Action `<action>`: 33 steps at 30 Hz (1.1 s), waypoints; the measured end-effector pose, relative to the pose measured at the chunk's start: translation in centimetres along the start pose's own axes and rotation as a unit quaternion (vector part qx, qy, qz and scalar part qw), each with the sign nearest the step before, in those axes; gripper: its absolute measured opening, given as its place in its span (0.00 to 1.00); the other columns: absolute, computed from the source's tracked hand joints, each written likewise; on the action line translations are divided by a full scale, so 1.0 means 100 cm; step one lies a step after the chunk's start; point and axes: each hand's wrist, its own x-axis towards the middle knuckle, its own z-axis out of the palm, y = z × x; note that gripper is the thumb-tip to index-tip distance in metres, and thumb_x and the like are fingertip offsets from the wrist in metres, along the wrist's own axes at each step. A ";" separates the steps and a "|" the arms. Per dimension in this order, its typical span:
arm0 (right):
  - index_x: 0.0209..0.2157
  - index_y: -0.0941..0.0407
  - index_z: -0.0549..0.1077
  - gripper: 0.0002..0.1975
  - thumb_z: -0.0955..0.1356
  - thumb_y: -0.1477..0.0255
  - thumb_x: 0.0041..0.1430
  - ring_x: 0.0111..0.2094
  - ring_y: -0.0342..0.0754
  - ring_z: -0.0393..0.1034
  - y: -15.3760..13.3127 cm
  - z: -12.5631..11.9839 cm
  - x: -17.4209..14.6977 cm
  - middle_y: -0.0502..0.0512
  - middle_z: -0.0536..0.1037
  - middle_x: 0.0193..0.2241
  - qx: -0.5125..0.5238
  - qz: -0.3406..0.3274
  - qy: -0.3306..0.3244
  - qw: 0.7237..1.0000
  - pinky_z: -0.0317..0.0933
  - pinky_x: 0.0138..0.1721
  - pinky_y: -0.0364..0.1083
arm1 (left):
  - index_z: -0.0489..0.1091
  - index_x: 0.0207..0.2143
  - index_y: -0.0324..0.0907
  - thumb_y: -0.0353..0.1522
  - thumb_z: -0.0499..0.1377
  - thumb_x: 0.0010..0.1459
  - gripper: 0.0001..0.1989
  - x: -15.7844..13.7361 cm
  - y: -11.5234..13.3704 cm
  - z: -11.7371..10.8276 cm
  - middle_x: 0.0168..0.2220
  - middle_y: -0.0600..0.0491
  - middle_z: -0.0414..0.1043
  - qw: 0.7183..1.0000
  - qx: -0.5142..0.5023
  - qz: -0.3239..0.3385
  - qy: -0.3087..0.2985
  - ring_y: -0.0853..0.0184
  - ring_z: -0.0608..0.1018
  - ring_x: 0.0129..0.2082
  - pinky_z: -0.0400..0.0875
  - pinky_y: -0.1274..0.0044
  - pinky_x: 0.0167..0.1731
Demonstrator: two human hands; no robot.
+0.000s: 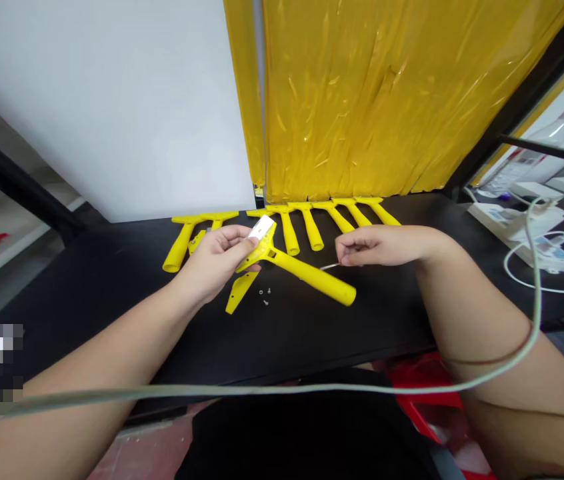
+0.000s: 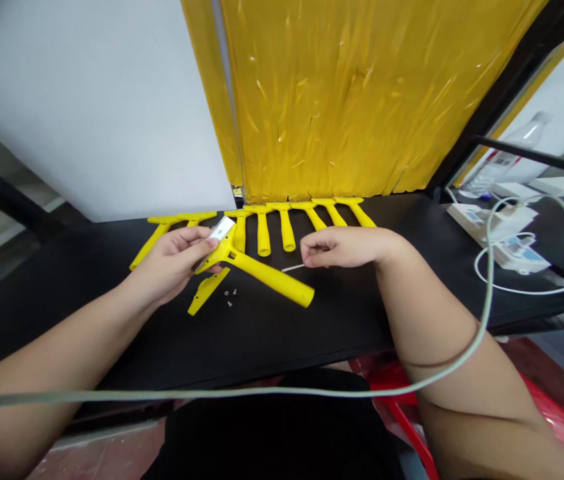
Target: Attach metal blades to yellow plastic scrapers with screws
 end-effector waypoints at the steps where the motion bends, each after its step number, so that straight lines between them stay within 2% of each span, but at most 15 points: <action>1: 0.37 0.56 0.75 0.13 0.69 0.60 0.67 0.33 0.46 0.66 0.002 0.000 0.001 0.52 0.75 0.33 -0.024 0.019 -0.012 0.999 0.58 0.36 0.45 | 0.78 0.37 0.38 0.40 0.78 0.46 0.21 0.000 0.001 -0.001 0.35 0.51 0.80 1.000 -0.006 -0.001 0.001 0.68 0.80 0.31 0.82 0.77 0.30; 4: 0.37 0.56 0.78 0.07 0.70 0.67 0.63 0.33 0.47 0.69 0.000 0.008 0.007 0.52 0.78 0.33 -0.095 0.084 -0.020 0.992 0.58 0.35 0.45 | 0.79 0.36 0.38 0.41 0.79 0.46 0.21 -0.003 0.005 0.000 0.37 0.52 0.80 0.999 -0.030 -0.013 -0.003 0.71 0.79 0.29 0.80 0.80 0.28; 7: 0.34 0.54 0.80 0.04 0.71 0.70 0.60 0.32 0.47 0.71 -0.008 0.017 0.012 0.51 0.79 0.32 -0.154 0.135 -0.005 0.979 0.57 0.32 0.46 | 0.78 0.37 0.38 0.39 0.80 0.45 0.22 -0.005 0.008 0.002 0.35 0.52 0.80 0.998 -0.049 -0.030 -0.012 0.75 0.76 0.26 0.73 0.85 0.22; 9: 0.33 0.53 0.80 0.03 0.74 0.70 0.57 0.32 0.48 0.71 -0.013 0.020 0.012 0.51 0.79 0.32 -0.178 0.137 0.022 0.974 0.56 0.31 0.46 | 0.77 0.40 0.39 0.38 0.80 0.44 0.24 -0.006 0.009 0.003 0.34 0.54 0.79 0.998 -0.055 -0.039 -0.018 0.75 0.76 0.26 0.69 0.86 0.20; 11: 0.34 0.54 0.79 0.06 0.76 0.69 0.55 0.31 0.47 0.70 -0.017 0.022 0.013 0.51 0.79 0.31 -0.166 0.105 0.080 0.977 0.57 0.31 0.45 | 0.74 0.44 0.41 0.36 0.81 0.44 0.27 -0.007 0.009 0.004 0.33 0.55 0.79 0.997 -0.056 -0.041 -0.026 0.75 0.77 0.26 0.68 0.87 0.19; 13: 0.37 0.55 0.78 0.08 0.75 0.66 0.58 0.30 0.45 0.69 -0.021 0.026 0.017 0.51 0.77 0.30 -0.088 0.036 0.179 0.979 0.60 0.31 0.45 | 0.71 0.47 0.42 0.34 0.81 0.44 0.30 -0.009 0.010 0.005 0.32 0.57 0.78 0.997 -0.055 -0.044 -0.041 0.75 0.77 0.25 0.67 0.87 0.19; 15: 0.42 0.56 0.77 0.13 0.74 0.61 0.62 0.30 0.44 0.70 -0.027 0.034 0.026 0.51 0.77 0.31 0.048 -0.044 0.249 0.966 0.64 0.32 0.45 | 0.68 0.49 0.43 0.33 0.80 0.45 0.32 -0.012 0.010 0.006 0.29 0.59 0.76 0.995 -0.052 -0.055 -0.067 0.76 0.75 0.22 0.67 0.87 0.19; 16: 0.44 0.57 0.77 0.16 0.74 0.59 0.62 0.31 0.44 0.71 -0.030 0.039 0.031 0.52 0.78 0.33 0.123 -0.071 0.246 0.959 0.67 0.33 0.45 | 0.67 0.49 0.43 0.34 0.80 0.46 0.33 -0.015 0.010 0.008 0.27 0.60 0.75 0.993 -0.049 -0.061 -0.085 0.76 0.74 0.21 0.67 0.87 0.19; 17: 0.45 0.57 0.77 0.18 0.74 0.58 0.61 0.31 0.44 0.73 -0.034 0.045 0.036 0.52 0.79 0.34 0.188 -0.082 0.215 0.955 0.69 0.32 0.45 | 0.66 0.49 0.44 0.34 0.80 0.47 0.33 -0.017 0.010 0.009 0.26 0.61 0.74 0.991 -0.046 -0.067 -0.102 0.77 0.73 0.20 0.66 0.87 0.19; 20: 0.41 0.59 0.79 0.19 0.76 0.57 0.58 0.28 0.44 0.75 -0.045 0.061 0.049 0.52 0.80 0.31 0.300 -0.080 0.102 0.945 0.73 0.29 0.44 | 0.64 0.49 0.44 0.34 0.80 0.47 0.33 -0.022 0.008 0.016 0.24 0.63 0.73 0.988 -0.031 -0.079 -0.130 0.77 0.71 0.19 0.65 0.87 0.18; 22: 0.36 0.60 0.79 0.17 0.78 0.59 0.56 0.25 0.43 0.75 -0.049 0.066 0.054 0.50 0.79 0.27 0.340 -0.068 0.079 0.935 0.73 0.27 0.42 | 0.64 0.49 0.44 0.33 0.79 0.47 0.33 -0.024 0.007 0.020 0.24 0.63 0.73 0.990 -0.024 -0.083 -0.114 0.77 0.71 0.20 0.65 0.86 0.19; 25: 0.30 0.59 0.78 0.15 0.80 0.62 0.53 0.22 0.41 0.74 -0.050 0.066 0.057 0.47 0.77 0.22 0.396 -0.058 0.137 0.906 0.73 0.25 0.40 | 0.63 0.52 0.44 0.36 0.77 0.52 0.32 -0.022 0.005 0.021 0.29 0.61 0.74 0.994 -0.035 -0.061 -0.082 0.76 0.73 0.23 0.68 0.84 0.23; 27: 0.29 0.58 0.77 0.15 0.81 0.64 0.51 0.22 0.40 0.74 -0.047 0.063 0.058 0.47 0.77 0.22 0.434 -0.059 0.202 0.876 0.74 0.25 0.40 | 0.61 0.58 0.46 0.38 0.73 0.57 0.33 -0.021 0.006 0.017 0.33 0.59 0.76 0.995 -0.016 -0.030 -0.098 0.72 0.78 0.28 0.73 0.81 0.29; 30: 0.29 0.58 0.76 0.15 0.81 0.66 0.49 0.22 0.40 0.75 -0.042 0.062 0.063 0.47 0.78 0.23 0.471 -0.059 0.266 0.839 0.75 0.26 0.40 | 0.52 0.70 0.50 0.39 0.68 0.63 0.40 -0.020 0.008 0.005 0.39 0.54 0.77 0.986 0.090 0.031 -0.138 0.68 0.81 0.34 0.76 0.76 0.35; 33: 0.29 0.58 0.75 0.15 0.81 0.67 0.48 0.22 0.41 0.75 -0.041 0.066 0.069 0.48 0.78 0.25 0.474 -0.058 0.294 0.828 0.76 0.26 0.41 | 0.45 0.76 0.56 0.39 0.66 0.65 0.45 -0.020 0.011 -0.004 0.44 0.52 0.76 0.960 0.222 0.099 -0.136 0.69 0.79 0.31 0.74 0.76 0.30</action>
